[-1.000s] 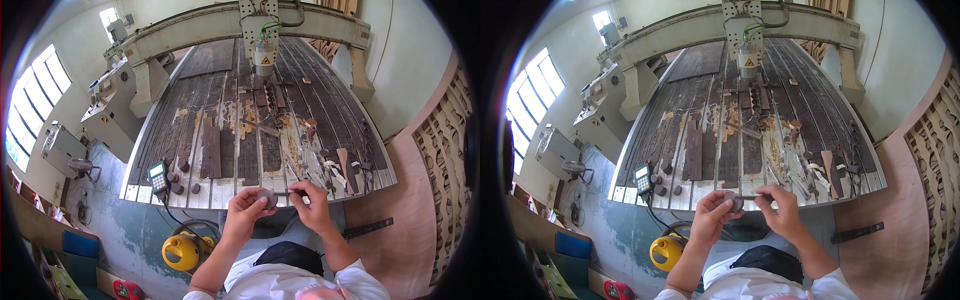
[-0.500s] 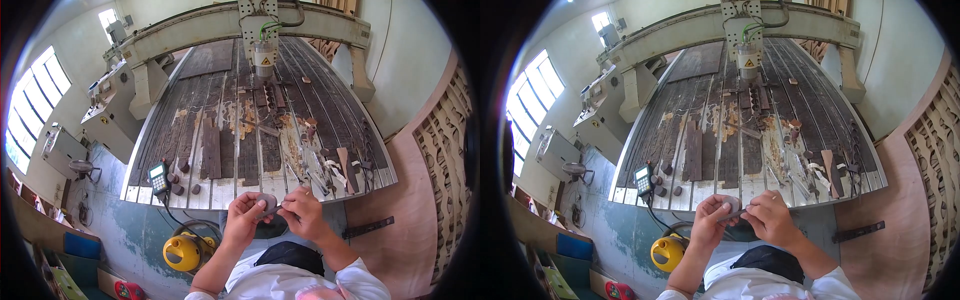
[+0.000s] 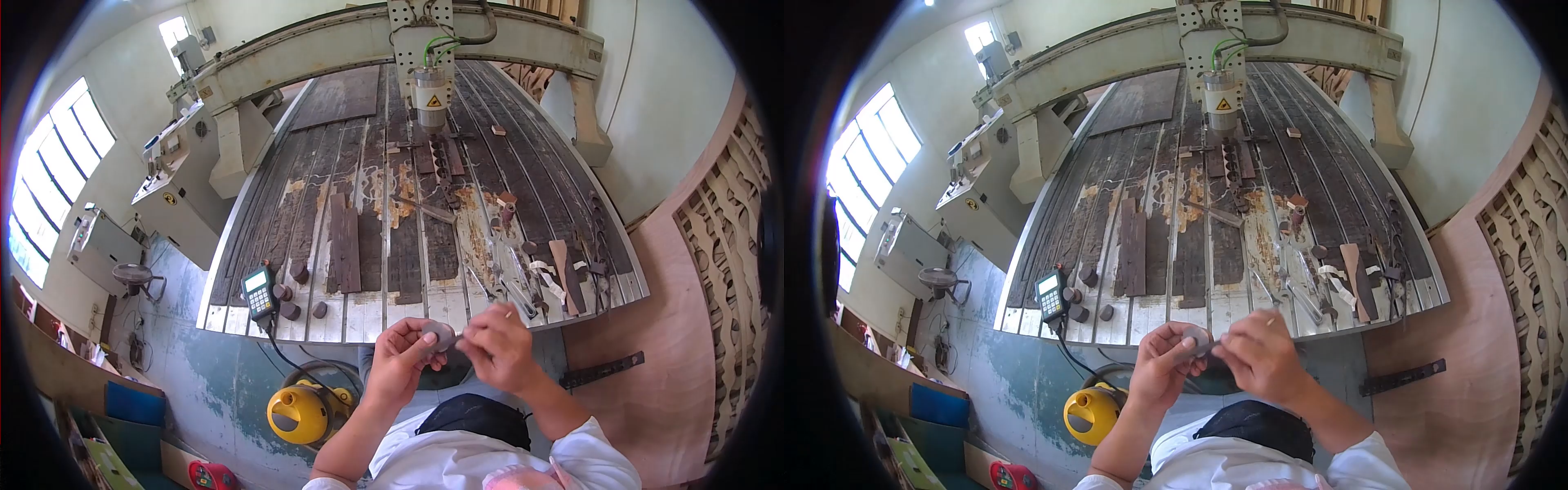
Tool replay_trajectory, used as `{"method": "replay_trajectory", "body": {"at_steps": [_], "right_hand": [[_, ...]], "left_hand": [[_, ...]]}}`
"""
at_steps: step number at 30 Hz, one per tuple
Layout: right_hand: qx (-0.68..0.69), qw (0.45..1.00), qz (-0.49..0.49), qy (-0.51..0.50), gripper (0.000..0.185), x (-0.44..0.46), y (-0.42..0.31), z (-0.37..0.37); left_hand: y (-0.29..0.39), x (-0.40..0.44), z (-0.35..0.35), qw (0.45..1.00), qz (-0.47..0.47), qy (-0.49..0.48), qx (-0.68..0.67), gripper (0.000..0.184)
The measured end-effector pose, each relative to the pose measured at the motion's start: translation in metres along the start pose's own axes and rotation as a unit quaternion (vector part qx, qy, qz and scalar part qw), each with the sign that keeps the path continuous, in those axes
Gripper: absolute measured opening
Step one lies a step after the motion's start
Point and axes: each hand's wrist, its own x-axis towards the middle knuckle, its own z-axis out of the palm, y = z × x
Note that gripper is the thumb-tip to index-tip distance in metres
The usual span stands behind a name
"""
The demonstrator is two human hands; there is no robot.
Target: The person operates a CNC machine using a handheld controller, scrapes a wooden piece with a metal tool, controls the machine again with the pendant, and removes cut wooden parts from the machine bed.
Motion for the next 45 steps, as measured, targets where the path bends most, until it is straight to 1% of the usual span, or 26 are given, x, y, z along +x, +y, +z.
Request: {"method": "replay_trajectory", "body": {"at_steps": [1, 3, 5, 6, 8, 9, 11, 13, 15, 17, 19, 20, 22, 24, 25, 27, 28, 29, 31, 35, 37, 39, 41, 43, 45], "right_hand": [[-0.021, 1.000, 0.002, 0.018, 0.017, 0.000, 0.003, -0.001], [-0.023, 1.000, 0.008, 0.015, 0.018, 0.001, 0.001, -0.002], [0.009, 1.000, -0.014, -0.017, 0.017, 0.000, -0.009, -0.002], [0.009, 1.000, -0.013, -0.016, 0.017, 0.000, -0.005, -0.001], [-0.024, 1.000, 0.004, 0.016, 0.018, -0.001, 0.006, 0.000], [-0.024, 1.000, 0.002, 0.015, 0.018, 0.000, 0.002, 0.000], [-0.013, 0.999, -0.018, -0.027, 0.019, -0.001, -0.008, -0.001], [-0.027, 0.999, -0.015, -0.006, 0.019, 0.000, -0.001, 0.000], [-0.040, 0.999, -0.013, 0.013, 0.019, -0.001, 0.000, -0.001], [-0.013, 0.999, -0.023, -0.022, 0.019, 0.001, -0.007, -0.004], [-0.008, 1.000, -0.024, -0.019, 0.019, 0.001, -0.006, -0.005], [-0.024, 1.000, -0.014, -0.004, 0.019, 0.002, 0.003, -0.005], [-0.039, 0.999, -0.005, 0.010, 0.020, -0.001, 0.012, -0.008], [0.036, 0.998, 0.050, 0.028, 0.020, -0.002, 0.017, -0.010], [0.038, 0.998, 0.050, 0.026, 0.020, -0.001, 0.013, -0.012], [0.060, 0.998, -0.007, -0.035, 0.019, 0.002, -0.002, -0.015], [0.026, 0.999, -0.020, -0.035, 0.020, 0.000, -0.003, -0.013], [0.025, 0.999, -0.018, -0.034, 0.020, -0.001, 0.001, -0.012], [0.009, 1.000, 0.017, 0.001, 0.019, -0.001, 0.012, -0.011], [0.018, 0.999, -0.017, -0.034, 0.019, 0.003, -0.003, -0.013], [-0.013, 1.000, -0.013, 0.007, 0.018, 0.005, 0.008, -0.013], [-0.020, 1.000, -0.001, 0.005, 0.019, 0.007, 0.009, -0.015], [0.023, 0.998, -0.038, -0.034, 0.018, 0.007, -0.004, -0.014], [0.007, 0.999, -0.022, -0.027, 0.018, 0.007, 0.007, -0.015], [-0.010, 1.000, -0.007, -0.023, 0.018, 0.005, 0.009, -0.016]], "left_hand": [[-0.001, 0.000, -0.001, 1.000, 0.004, -0.003, 0.005, 0.017], [0.000, 0.000, 0.003, 1.000, 0.004, -0.001, -0.001, 0.017], [0.001, -0.001, 0.003, 1.000, 0.002, 0.003, -0.004, 0.017], [0.000, 0.000, 0.002, 1.000, 0.007, 0.007, 0.002, 0.018], [-0.002, 0.000, 0.002, 1.000, 0.012, 0.011, 0.008, 0.018], [-0.002, 0.000, 0.003, 1.000, 0.014, 0.022, -0.003, 0.018], [0.001, -0.001, 0.005, 0.999, 0.015, 0.033, -0.012, 0.018], [0.002, -0.002, 0.005, 0.999, 0.032, 0.036, 0.019, 0.018], [-0.001, -0.002, 0.004, 0.999, 0.028, 0.032, 0.025, 0.018], [0.000, -0.002, 0.003, 0.999, 0.028, 0.029, 0.032, 0.018], [0.001, -0.004, 0.004, 0.998, 0.035, 0.017, 0.039, 0.021], [0.000, -0.004, 0.003, 0.999, 0.033, 0.016, 0.038, 0.021], [-0.001, -0.006, -0.001, 0.999, 0.008, -0.018, 0.043, 0.026], [0.000, -0.005, 0.001, 0.998, 0.019, -0.022, 0.049, 0.027], [0.000, -0.005, 0.002, 0.998, 0.028, -0.025, 0.054, 0.029], [0.001, -0.005, 0.008, 0.998, 0.032, -0.014, 0.056, 0.030], [0.002, -0.005, 0.010, 0.998, 0.036, -0.005, 0.057, 0.030], [0.002, -0.005, 0.008, 0.998, 0.033, -0.006, 0.058, 0.030], [0.003, -0.005, 0.002, 0.995, 0.036, -0.018, 0.095, 0.030], [0.002, -0.007, 0.007, 0.996, 0.035, -0.003, 0.088, 0.031], [0.003, -0.007, 0.003, 0.993, 0.031, -0.026, 0.107, 0.033], [0.002, -0.009, 0.008, 0.994, 0.027, -0.019, 0.106, 0.033], [0.002, -0.009, 0.009, 0.994, 0.022, -0.010, 0.106, 0.033], [0.003, -0.009, 0.008, 0.994, 0.036, -0.020, 0.104, 0.032], [0.002, -0.008, 0.005, 0.994, 0.026, -0.033, 0.098, 0.031]]}}
